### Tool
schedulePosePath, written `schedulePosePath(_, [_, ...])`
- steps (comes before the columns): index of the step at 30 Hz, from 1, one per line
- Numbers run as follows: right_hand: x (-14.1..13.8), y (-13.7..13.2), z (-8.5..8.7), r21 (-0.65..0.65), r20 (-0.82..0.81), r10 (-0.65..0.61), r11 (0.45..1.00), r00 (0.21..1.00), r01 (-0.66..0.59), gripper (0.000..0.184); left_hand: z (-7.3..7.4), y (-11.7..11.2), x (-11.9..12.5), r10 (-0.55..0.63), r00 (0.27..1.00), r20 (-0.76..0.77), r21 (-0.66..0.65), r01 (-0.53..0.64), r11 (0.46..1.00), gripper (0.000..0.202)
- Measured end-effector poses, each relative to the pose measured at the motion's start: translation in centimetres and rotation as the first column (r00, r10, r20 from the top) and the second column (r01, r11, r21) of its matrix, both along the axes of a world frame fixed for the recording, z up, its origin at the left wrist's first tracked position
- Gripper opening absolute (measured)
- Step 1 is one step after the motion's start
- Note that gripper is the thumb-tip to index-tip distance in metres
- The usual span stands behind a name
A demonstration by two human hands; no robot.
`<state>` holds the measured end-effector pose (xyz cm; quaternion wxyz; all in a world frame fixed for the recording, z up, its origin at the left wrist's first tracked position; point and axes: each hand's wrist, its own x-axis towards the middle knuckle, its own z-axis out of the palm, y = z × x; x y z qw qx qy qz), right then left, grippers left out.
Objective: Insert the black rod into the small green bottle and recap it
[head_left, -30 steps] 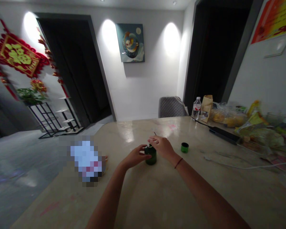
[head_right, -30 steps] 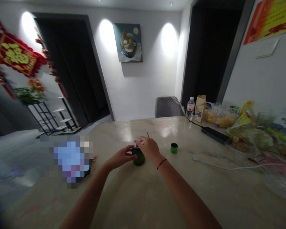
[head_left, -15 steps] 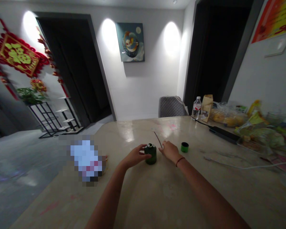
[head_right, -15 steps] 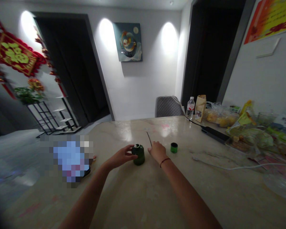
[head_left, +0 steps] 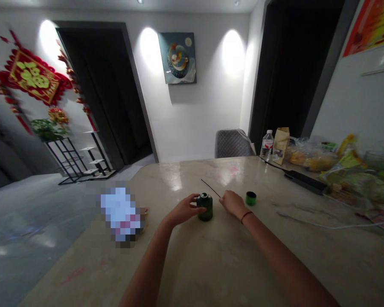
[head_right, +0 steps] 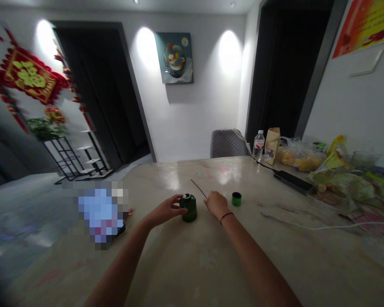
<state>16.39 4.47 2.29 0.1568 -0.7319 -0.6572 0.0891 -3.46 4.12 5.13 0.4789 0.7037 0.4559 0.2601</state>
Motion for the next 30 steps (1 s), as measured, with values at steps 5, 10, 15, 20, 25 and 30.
schedulePosePath(5, [1.2, 0.5, 1.9, 0.206, -0.126, -0.03, 0.977, 0.992, 0.056, 0.021, 0.2, -0.1, 0.0, -0.013, 1.0, -0.014, 0.015, 0.014, 1.0, 0.063])
schedulePosePath(10, [3.0, 0.8, 4.0, 0.322, -0.382, 0.019, 0.94, 0.924, 0.114, 0.016, 0.5, -0.2, 0.0, -0.006, 0.999, -0.04, 0.02, 0.007, 1.0, 0.063])
schedulePosePath(15, [4.2, 0.2, 5.8, 0.454, -0.708, 0.186, 0.859, 0.681, 0.237, 0.024, 0.7, -0.4, 0.1, 0.002, 0.999, -0.05, 0.015, -0.002, 1.0, 0.06])
schedulePosePath(20, [4.1, -0.5, 7.4, 0.502, -0.836, 0.333, 0.786, 0.437, 0.362, 0.032, 0.8, -0.6, 0.2, -0.002, 0.999, -0.035, 0.025, 0.003, 1.0, 0.058])
schedulePosePath(25, [3.5, -1.5, 8.8, 0.521, -0.851, 0.418, 0.744, 0.316, 0.418, 0.03, 0.7, -0.5, 0.2, 0.0, 0.999, -0.054, 0.021, 0.001, 1.0, 0.058])
schedulePosePath(30, [3.2, -2.7, 10.1, 0.513, -0.857, 0.471, 0.734, 0.211, 0.445, 0.027, 0.7, -0.5, 0.2, -0.01, 0.999, -0.048, 0.005, 0.01, 1.0, 0.06])
